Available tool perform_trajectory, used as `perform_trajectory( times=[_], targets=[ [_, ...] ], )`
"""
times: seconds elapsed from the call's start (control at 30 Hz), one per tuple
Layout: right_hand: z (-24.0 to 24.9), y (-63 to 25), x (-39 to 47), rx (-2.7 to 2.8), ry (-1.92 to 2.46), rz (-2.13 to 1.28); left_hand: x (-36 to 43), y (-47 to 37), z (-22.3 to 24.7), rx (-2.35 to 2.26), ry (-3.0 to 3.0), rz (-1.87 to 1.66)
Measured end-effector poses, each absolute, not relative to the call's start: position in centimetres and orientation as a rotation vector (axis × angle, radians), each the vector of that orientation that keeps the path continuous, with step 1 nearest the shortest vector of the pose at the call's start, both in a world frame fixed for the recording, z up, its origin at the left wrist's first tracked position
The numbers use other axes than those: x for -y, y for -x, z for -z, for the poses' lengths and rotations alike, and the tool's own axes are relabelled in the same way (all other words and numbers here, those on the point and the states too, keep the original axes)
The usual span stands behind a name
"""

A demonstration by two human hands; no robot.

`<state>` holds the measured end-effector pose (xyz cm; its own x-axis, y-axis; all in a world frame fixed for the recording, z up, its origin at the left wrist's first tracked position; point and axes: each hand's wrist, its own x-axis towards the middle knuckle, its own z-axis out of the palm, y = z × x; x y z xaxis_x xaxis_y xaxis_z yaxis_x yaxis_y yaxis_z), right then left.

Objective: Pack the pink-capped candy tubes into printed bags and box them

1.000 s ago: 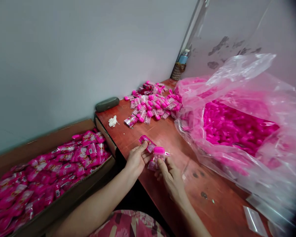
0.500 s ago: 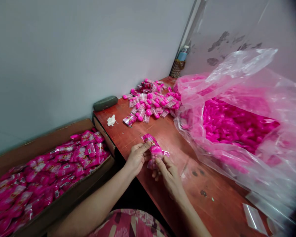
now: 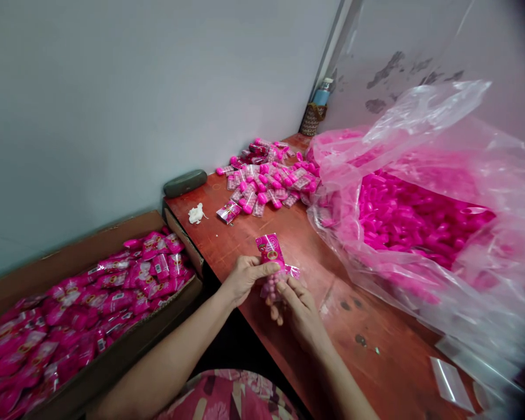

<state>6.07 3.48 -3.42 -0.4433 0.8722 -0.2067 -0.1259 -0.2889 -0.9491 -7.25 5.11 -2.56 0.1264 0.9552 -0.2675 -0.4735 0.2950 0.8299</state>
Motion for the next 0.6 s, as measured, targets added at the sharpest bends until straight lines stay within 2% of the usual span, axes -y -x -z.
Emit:
perform_trajectory(
  times=[0.2,0.33,0.43,0.6],
  targets=[
    [3.7,-6.0,-3.4,1.34,1.154,-1.514,-4.6,6.3,2.6,-0.903,-0.65,-1.114],
    [4.1,-6.1,-3.2,1.232,1.045,-1.68,-4.1,6.1,3.0,-0.885,-0.558,-1.123],
    [4.1,-6.6,-3.1,1.084,0.941,-1.813,-4.1,6.5,3.2,-0.904,-0.438,-1.254],
    [3.9,-6.8,-3.4,1.015,0.962,-1.752,-3.6,5.9,3.1,-0.817,-0.4,-1.243]
  ],
)
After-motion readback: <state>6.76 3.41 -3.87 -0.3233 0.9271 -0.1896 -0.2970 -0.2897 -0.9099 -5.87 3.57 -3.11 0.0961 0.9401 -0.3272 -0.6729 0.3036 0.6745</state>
